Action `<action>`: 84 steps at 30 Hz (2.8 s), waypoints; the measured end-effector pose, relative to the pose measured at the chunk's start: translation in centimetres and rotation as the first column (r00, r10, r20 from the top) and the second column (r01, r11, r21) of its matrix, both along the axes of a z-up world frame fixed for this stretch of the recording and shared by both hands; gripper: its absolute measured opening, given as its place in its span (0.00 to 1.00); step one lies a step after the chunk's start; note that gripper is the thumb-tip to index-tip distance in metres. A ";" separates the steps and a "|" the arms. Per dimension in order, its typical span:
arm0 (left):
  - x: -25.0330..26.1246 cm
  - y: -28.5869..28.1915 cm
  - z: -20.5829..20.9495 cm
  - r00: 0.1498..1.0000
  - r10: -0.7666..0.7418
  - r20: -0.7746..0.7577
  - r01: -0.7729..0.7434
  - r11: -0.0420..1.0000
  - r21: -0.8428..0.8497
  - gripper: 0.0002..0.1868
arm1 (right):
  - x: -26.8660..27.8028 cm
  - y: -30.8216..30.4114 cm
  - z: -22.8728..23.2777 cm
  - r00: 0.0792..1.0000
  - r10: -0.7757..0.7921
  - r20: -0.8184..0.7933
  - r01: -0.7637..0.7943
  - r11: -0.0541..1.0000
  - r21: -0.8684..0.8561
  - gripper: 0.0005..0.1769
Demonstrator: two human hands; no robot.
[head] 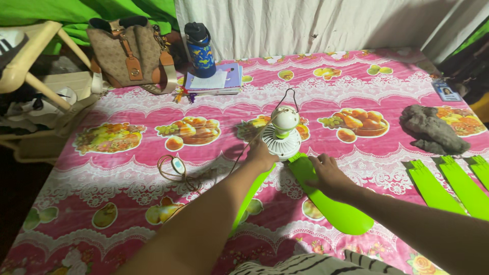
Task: The person removes the three green blades from a small electric fan on a table, then wipes the fan's motor housing with a cloth. The blades are placed on the table and the fan remains disassembled at the end.
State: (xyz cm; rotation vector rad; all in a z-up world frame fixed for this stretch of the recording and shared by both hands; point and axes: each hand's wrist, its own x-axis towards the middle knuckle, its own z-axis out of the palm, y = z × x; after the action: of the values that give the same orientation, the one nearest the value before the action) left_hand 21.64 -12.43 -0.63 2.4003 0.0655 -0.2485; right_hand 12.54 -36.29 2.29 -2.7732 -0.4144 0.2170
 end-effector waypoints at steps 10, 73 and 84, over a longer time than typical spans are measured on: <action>4.0 -2.2 1.7 0.996 0.020 0.084 -0.009 0.991 -0.131 0.47 | 4.3 3.7 -0.5 0.923 -0.326 -0.205 0.305 0.944 -0.127 0.55; 1.2 -2.1 5.3 0.997 0.000 0.073 0.009 0.992 -0.123 0.41 | 2.3 6.2 4.0 0.883 -0.424 -0.199 0.381 0.898 -0.222 0.44; 1.1 -2.4 5.6 0.997 0.048 0.066 -0.038 0.989 -0.145 0.39 | 2.3 6.0 4.8 0.855 -0.450 -0.258 0.422 0.892 -0.160 0.40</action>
State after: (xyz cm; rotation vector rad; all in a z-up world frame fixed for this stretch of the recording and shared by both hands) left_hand 22.71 -14.87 4.92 2.2589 0.0652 -0.1449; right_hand 14.87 -30.31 7.08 -2.7762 0.3113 0.5316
